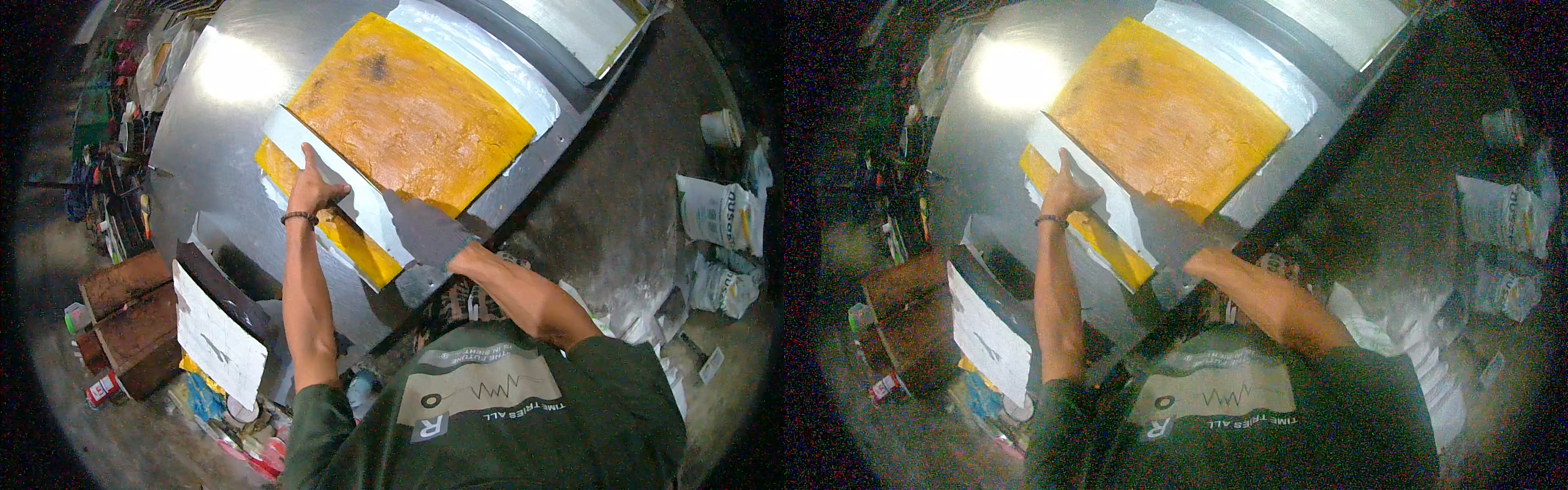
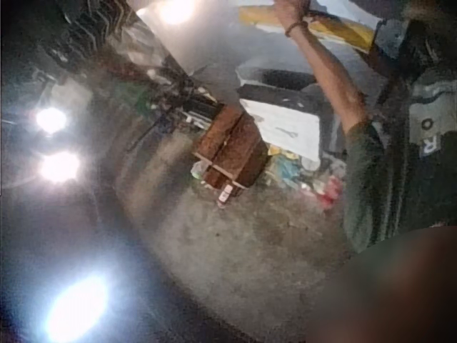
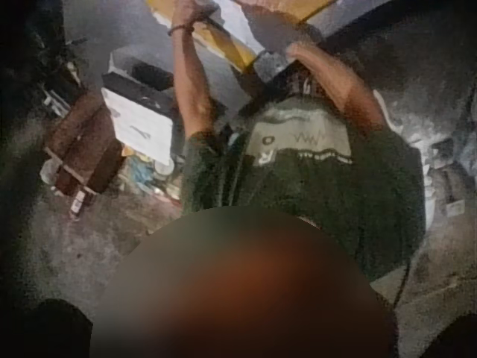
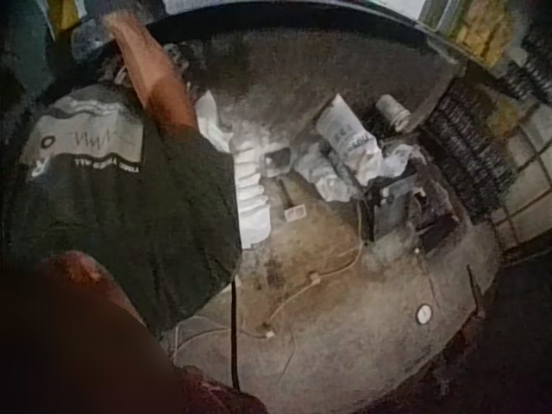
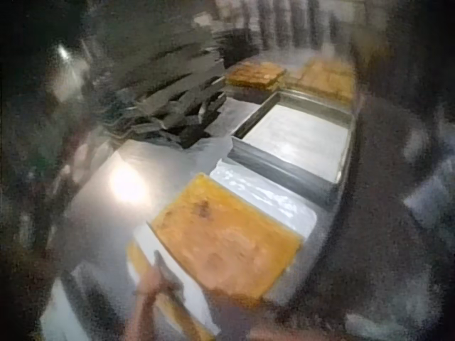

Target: The person places a yellow rectangular sheet on a metal workbench and uses a knife to cut it into strips. The person repeatedly positions the sheet, cuts along straight lines, and removes cut pieces.

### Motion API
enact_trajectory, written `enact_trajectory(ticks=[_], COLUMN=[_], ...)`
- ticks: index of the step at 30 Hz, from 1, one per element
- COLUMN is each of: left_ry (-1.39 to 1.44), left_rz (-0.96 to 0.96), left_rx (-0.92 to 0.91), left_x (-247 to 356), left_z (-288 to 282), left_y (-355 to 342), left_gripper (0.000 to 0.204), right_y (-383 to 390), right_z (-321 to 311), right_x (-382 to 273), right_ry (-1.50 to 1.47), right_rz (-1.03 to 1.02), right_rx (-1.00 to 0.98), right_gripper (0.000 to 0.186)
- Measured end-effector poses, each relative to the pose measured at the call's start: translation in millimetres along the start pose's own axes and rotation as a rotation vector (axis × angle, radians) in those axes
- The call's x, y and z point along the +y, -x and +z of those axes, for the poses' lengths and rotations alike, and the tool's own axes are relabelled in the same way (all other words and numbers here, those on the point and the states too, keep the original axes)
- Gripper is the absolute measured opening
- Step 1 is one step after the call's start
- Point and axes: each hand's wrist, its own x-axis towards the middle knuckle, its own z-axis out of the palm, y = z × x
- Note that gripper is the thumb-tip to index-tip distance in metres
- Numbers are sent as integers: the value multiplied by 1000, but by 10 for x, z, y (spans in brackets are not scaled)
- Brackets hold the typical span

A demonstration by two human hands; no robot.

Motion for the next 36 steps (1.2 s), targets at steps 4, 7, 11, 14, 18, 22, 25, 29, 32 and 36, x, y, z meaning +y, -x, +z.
enact_trajectory(ticks=[4, 7, 11, 14, 18, 22, 25, 29, 32, 36], left_ry=[-23, -51, -50, -44, -31, -87, 3, -44, -115, -105], left_rz=[-12, -13, 36, -2, -3, 33, -3, -3, 0, 54], left_rx=[-11, -1, 19, -15, -14, 37, -22, -7, 12, 29], left_x=[-2, -7, 9, 32, 46, 55, 69, 78, 52, 5], left_z=[-25, -14, -18, -56, -49, -35, -67, -66, -36, -29], left_y=[-15, -8, 12, 20, 37, 59, 72, 65, 35, 5], left_gripper=[138, 137, 136, 135, 133, 131, 130, 131, 132, 133], right_y=[110, 211, 268, 363, 503, 576, 692, 762, 815, 1004], right_z=[35, 19, -26, -43, -39, -45, -64, -74, -88, -104], right_x=[32, 23, 7, 14, 39, 55, 80, 93, 75, 68], right_ry=[29, 56, -58, 46, 47, -13, -9, 25, 51, 13], right_rz=[-12, 17, 0, -17, 119, -38, -35, 81, 90, 72], right_rx=[52, 24, -1, 42, -122, 8, 19, -122, -114, -73], right_gripper=[39, 40, 41, 40, 41, 51, 53, 57, 61, 60])
